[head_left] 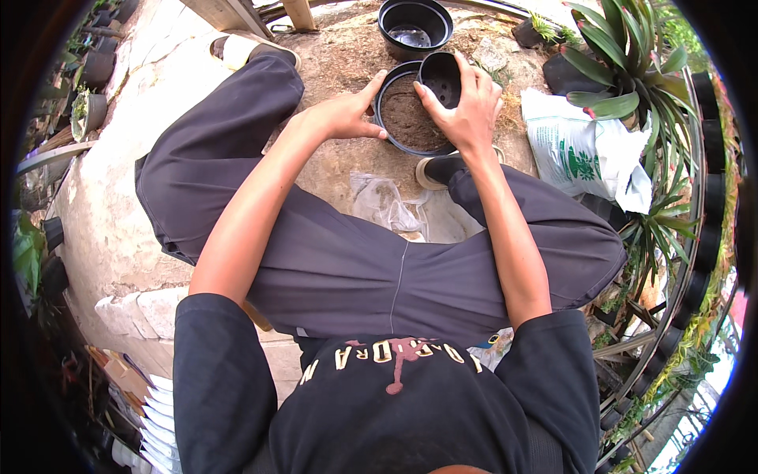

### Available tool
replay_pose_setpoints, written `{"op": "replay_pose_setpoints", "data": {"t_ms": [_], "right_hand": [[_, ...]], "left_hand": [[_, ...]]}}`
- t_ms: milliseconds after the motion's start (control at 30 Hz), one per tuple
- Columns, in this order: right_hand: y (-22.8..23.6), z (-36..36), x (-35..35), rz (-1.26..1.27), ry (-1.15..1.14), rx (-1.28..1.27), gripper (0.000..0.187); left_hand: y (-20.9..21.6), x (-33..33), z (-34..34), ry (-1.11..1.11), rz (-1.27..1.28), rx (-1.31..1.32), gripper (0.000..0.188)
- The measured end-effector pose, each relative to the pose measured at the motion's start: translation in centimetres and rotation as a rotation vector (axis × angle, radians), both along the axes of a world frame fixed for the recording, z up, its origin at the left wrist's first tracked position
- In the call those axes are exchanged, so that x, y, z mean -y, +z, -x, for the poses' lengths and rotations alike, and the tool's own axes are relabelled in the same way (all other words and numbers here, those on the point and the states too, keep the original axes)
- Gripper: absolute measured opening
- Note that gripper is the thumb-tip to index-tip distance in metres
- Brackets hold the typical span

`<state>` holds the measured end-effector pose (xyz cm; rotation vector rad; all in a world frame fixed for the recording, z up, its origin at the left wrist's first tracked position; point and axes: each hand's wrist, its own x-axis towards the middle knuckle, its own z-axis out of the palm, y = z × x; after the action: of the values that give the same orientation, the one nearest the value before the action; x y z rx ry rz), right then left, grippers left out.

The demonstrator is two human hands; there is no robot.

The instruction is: The person fills a black plastic pot with soil from another pot.

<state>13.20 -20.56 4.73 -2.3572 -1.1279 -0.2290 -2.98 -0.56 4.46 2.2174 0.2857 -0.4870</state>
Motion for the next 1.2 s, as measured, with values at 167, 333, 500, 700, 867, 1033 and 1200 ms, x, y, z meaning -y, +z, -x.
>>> {"op": "replay_pose_setpoints", "data": {"t_ms": [167, 333, 500, 700, 867, 1033, 1200], "right_hand": [[-0.2, -0.9, -0.8, -0.096, 0.044, -0.110, 0.096], [-0.7, 0.1, -1.0, 0.108, 0.054, -0.027, 0.092], [-0.9, 0.9, -1.2, 0.045, 0.085, -0.086, 0.096], [-0.6, 0.9, -1.9, -0.045, 0.173, -0.132, 0.085], [0.2, 1.1, -2.0, 0.059, 0.192, -0.146, 0.091], [0.6, 1.8, -2.3, -0.054, 0.180, -0.188, 0.100], [0.1, 2.1, -2.2, 0.051, 0.202, -0.152, 0.099]], "left_hand": [[-0.2, -0.2, 0.3, 0.012, 0.023, 0.034, 0.120], [0.1, 0.1, 0.2, 0.014, -0.018, -0.005, 0.119], [-0.5, -0.2, 0.5, 0.013, 0.013, 0.043, 0.119], [-0.7, -0.2, 0.6, 0.015, 0.014, 0.050, 0.119], [-1.4, -0.3, 0.7, 0.029, -0.032, 0.062, 0.124], [-1.0, 0.0, 0.9, 0.015, -0.024, 0.026, 0.118], [-0.9, 0.0, 0.6, 0.005, -0.025, 0.042, 0.120]]}}
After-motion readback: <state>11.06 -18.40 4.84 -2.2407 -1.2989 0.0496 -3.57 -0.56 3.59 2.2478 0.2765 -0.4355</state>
